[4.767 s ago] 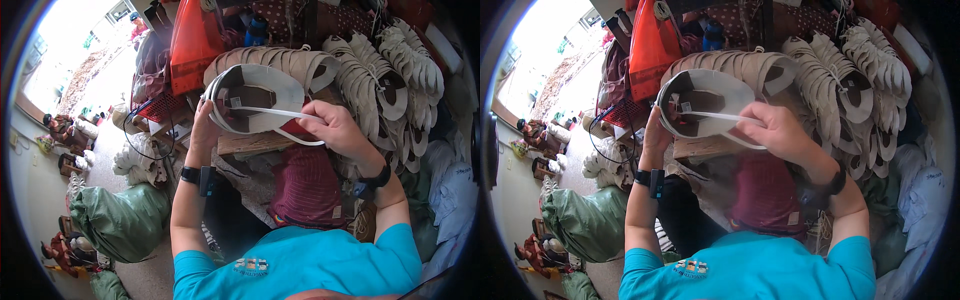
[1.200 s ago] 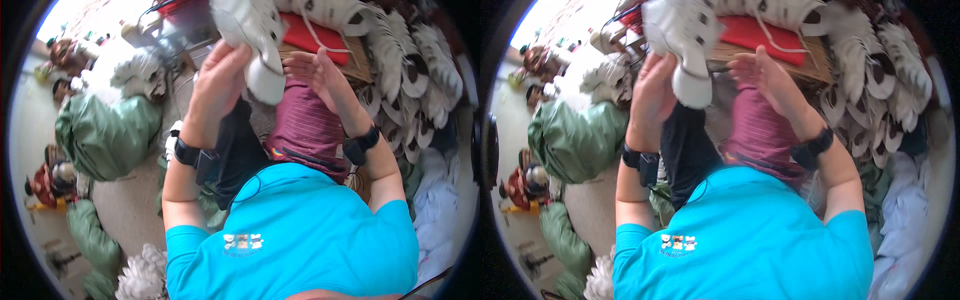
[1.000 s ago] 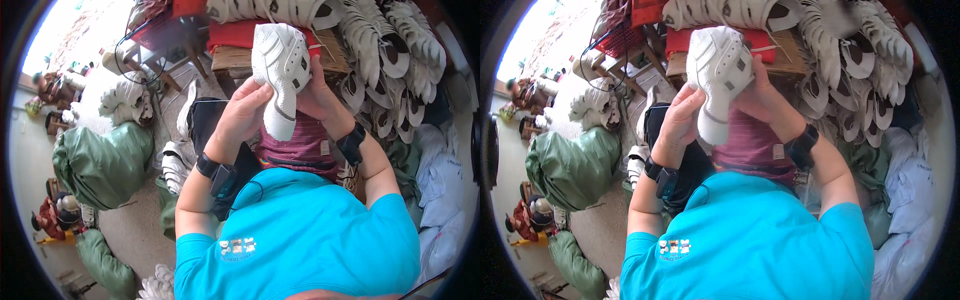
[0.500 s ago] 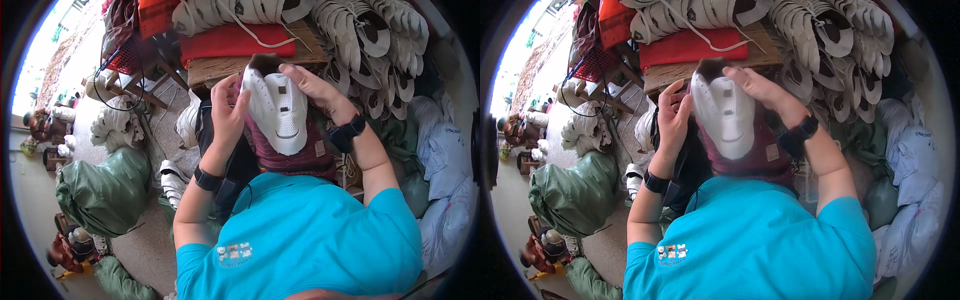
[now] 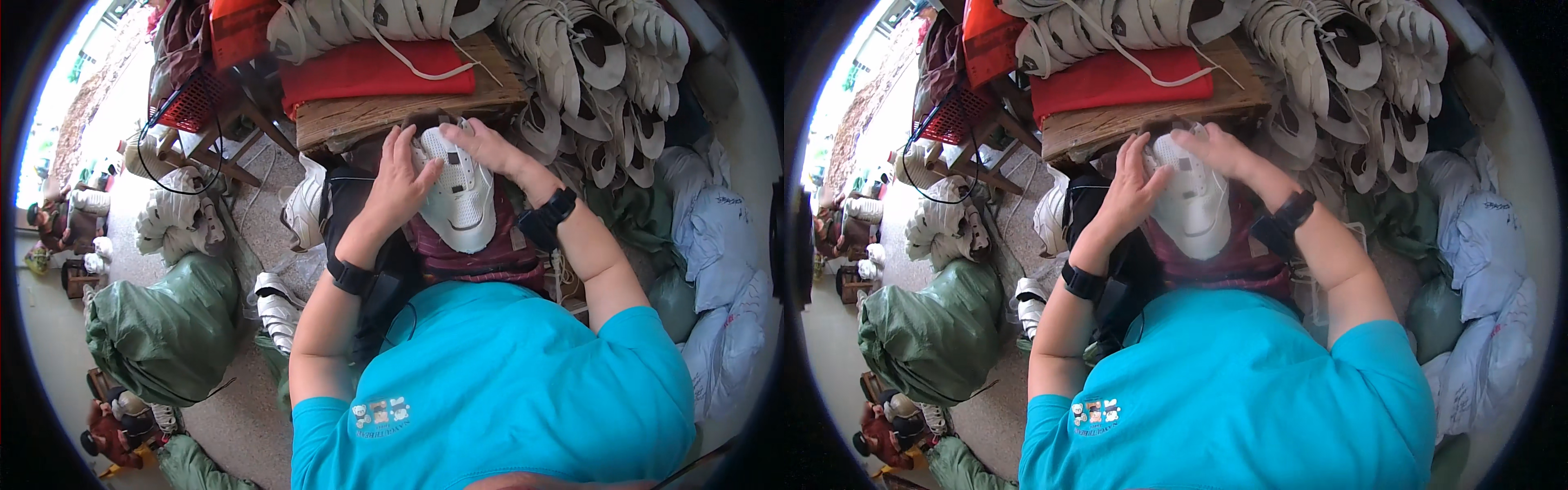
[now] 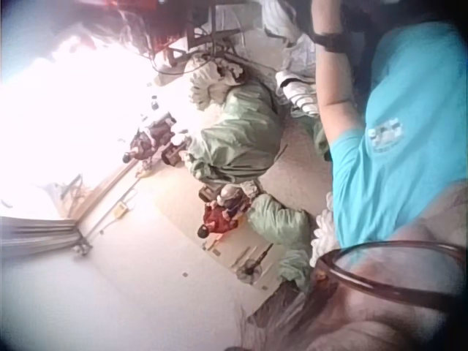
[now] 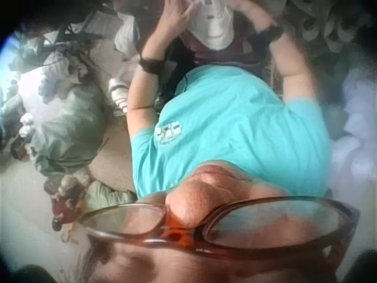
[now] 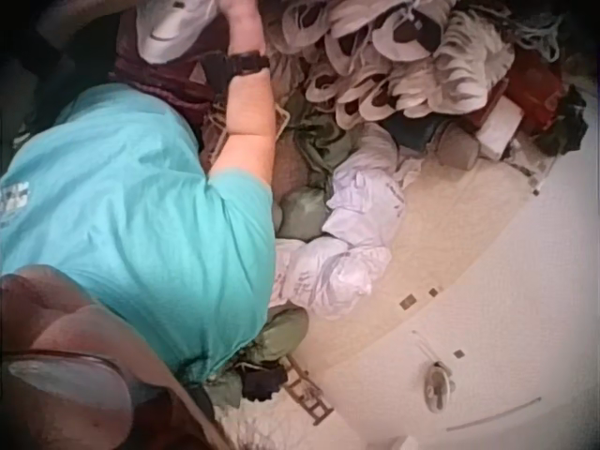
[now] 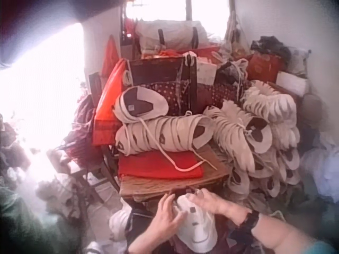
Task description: The person sits on the floor and laces a white sneaker by hand. They repeatedly thread the laces through the eyelets, pull them tight, and adjust the fit. The person handles a second white sneaker briefly before returning to the first one.
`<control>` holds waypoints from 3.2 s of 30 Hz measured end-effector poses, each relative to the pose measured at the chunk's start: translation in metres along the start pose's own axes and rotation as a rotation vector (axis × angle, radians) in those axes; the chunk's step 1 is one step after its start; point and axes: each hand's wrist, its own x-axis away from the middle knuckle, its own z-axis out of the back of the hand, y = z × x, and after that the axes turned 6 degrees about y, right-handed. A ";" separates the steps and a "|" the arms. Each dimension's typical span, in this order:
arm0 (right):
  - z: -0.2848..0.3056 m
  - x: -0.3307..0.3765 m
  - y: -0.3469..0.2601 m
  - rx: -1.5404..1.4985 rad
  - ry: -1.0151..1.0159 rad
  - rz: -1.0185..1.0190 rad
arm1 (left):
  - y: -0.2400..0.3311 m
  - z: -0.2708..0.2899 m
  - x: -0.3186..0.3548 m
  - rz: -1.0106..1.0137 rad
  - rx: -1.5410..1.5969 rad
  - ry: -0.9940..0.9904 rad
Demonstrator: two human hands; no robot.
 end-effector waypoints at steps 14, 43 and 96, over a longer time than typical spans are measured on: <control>0.079 0.040 0.181 -0.998 -0.005 -0.653 | -0.113 0.128 0.081 0.732 -0.036 0.279; 0.133 0.215 0.357 -0.550 0.584 -0.698 | 0.004 0.054 0.009 -0.038 -0.109 0.109; 0.135 0.110 -0.018 0.555 0.800 0.534 | 0.026 0.099 0.043 0.308 0.694 -0.309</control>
